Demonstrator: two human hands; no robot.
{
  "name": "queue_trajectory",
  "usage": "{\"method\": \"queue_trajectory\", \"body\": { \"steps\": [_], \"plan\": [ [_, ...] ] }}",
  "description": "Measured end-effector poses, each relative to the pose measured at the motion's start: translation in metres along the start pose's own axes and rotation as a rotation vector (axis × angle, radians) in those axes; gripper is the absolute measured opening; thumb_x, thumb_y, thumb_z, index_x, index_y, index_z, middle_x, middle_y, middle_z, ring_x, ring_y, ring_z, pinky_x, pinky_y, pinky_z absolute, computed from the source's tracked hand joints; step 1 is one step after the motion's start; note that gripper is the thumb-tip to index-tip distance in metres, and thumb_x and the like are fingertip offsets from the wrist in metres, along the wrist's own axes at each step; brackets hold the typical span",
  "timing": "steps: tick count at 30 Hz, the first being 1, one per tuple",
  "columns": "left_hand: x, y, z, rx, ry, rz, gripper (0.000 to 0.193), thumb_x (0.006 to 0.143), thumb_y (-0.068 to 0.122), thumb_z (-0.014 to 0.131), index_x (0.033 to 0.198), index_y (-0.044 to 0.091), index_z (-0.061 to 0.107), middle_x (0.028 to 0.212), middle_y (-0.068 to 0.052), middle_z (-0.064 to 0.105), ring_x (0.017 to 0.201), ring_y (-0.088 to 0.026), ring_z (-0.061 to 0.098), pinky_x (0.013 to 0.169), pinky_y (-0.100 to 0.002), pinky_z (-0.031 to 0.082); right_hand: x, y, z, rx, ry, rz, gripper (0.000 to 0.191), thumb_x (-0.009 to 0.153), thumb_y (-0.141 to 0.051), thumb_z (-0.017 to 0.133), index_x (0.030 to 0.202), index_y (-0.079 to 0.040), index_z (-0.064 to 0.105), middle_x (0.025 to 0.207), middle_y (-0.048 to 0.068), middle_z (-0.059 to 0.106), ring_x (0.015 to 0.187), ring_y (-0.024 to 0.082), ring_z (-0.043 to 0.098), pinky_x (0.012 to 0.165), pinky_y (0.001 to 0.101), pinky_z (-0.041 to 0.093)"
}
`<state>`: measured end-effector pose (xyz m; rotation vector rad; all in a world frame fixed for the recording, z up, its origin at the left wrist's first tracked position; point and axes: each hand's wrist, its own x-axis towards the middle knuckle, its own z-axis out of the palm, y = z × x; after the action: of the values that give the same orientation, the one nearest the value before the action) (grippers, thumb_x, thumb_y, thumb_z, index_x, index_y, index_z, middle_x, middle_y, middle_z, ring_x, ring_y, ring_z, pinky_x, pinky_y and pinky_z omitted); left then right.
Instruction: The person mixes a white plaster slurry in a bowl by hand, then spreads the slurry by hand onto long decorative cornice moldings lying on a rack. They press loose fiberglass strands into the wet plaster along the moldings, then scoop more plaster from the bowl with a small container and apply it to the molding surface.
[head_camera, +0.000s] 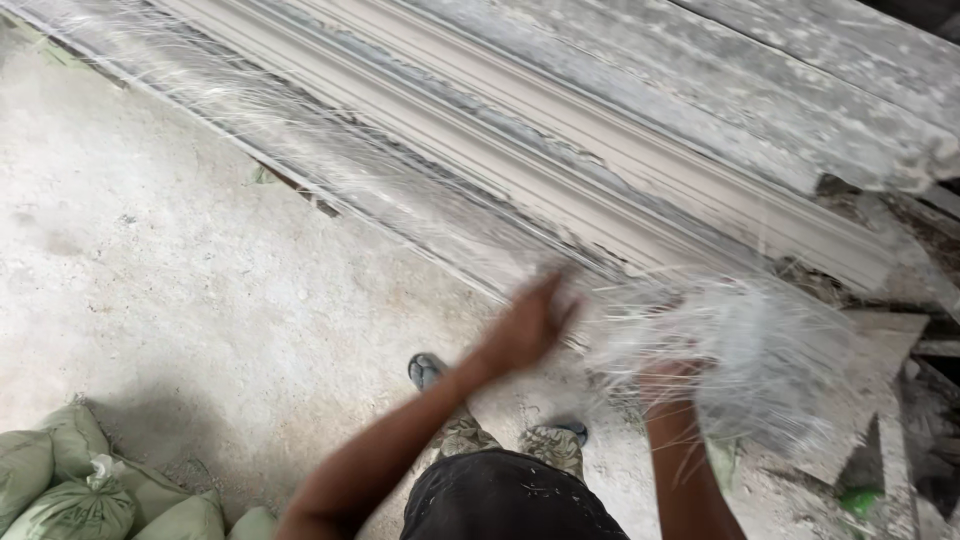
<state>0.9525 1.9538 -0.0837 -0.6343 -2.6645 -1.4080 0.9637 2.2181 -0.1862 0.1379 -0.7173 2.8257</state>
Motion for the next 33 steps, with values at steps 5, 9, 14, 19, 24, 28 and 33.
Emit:
{"method": "queue_trajectory", "body": {
  "steps": [5, 9, 14, 19, 24, 28, 33],
  "plan": [
    [-0.04, -0.024, -0.076, -0.192, -0.069, -0.153, 0.03, 0.111, 0.026, 0.049, 0.097, 0.003, 0.064, 0.077, -0.013, 0.064, 0.06, -0.022, 0.059, 0.052, -0.038, 0.05, 0.011, 0.113, 0.053, 0.019, -0.07, 0.081, 0.031, 0.116, -0.034, 0.049, 0.133, -0.009, 0.055, 0.113, 0.011, 0.068, 0.098, 0.017, 0.069, 0.082, 0.0302, 0.06],
    [-0.021, -0.096, -0.188, 0.191, 0.0, -0.036, 0.033, 0.108, 0.029, 0.05, 0.091, 0.006, 0.066, 0.067, -0.007, 0.064, 0.046, -0.019, 0.053, 0.037, -0.036, 0.042, 0.077, 0.143, 0.091, 0.02, -0.134, -0.014, 0.031, 0.116, -0.034, 0.049, 0.133, -0.009, 0.055, 0.113, 0.011, 0.068, 0.098, 0.017, 0.069, 0.082, 0.0302, 0.06],
    [0.017, -0.194, -0.262, 0.432, 0.014, 0.098, 0.028, 0.11, 0.023, 0.045, 0.102, 0.007, 0.067, 0.081, -0.009, 0.071, 0.057, -0.016, 0.061, 0.042, -0.03, 0.047, 0.141, 0.099, 0.13, -0.03, -0.136, -0.274, 0.031, 0.116, -0.034, 0.05, 0.134, -0.009, 0.055, 0.113, 0.012, 0.069, 0.097, 0.017, 0.07, 0.081, 0.0301, 0.06],
    [0.029, -0.282, -0.286, 0.652, -0.136, 0.006, 0.028, 0.105, 0.03, 0.05, 0.102, 0.008, 0.068, 0.089, -0.011, 0.073, 0.073, -0.022, 0.067, 0.058, -0.039, 0.055, 0.15, 0.112, 0.148, -0.08, -0.12, -0.359, 0.031, 0.115, -0.034, 0.05, 0.134, -0.009, 0.055, 0.112, 0.012, 0.069, 0.097, 0.017, 0.07, 0.08, 0.0301, 0.06],
    [0.026, -0.325, -0.328, 0.575, -0.038, -0.118, 0.029, 0.107, 0.033, 0.052, 0.098, 0.011, 0.068, 0.094, -0.01, 0.071, 0.092, -0.028, 0.066, 0.084, -0.048, 0.051, 0.159, 0.208, 0.169, -0.071, -0.102, -0.306, 0.032, 0.115, -0.034, 0.051, 0.134, -0.009, 0.055, 0.112, 0.012, 0.069, 0.096, 0.017, 0.07, 0.079, 0.03, 0.06],
    [0.041, -0.369, -0.391, 0.601, 0.11, 0.011, 0.021, 0.103, 0.028, 0.055, 0.103, 0.014, 0.071, 0.103, -0.009, 0.071, 0.096, -0.026, 0.068, 0.088, -0.052, 0.048, 0.18, 0.299, 0.191, -0.04, -0.09, -0.238, 0.032, 0.115, -0.034, 0.051, 0.134, -0.009, 0.054, 0.112, 0.012, 0.069, 0.096, 0.017, 0.07, 0.079, 0.03, 0.06],
    [0.042, -0.422, -0.476, 0.617, 0.141, -0.054, 0.018, 0.1, 0.021, 0.056, 0.106, 0.014, 0.071, 0.111, -0.008, 0.072, 0.104, -0.029, 0.068, 0.091, -0.051, 0.048, 0.224, 0.422, 0.232, -0.018, -0.092, -0.105, 0.032, 0.114, -0.035, 0.051, 0.134, -0.009, 0.054, 0.112, 0.012, 0.069, 0.095, 0.017, 0.07, 0.078, 0.03, 0.06]
  ]
}}
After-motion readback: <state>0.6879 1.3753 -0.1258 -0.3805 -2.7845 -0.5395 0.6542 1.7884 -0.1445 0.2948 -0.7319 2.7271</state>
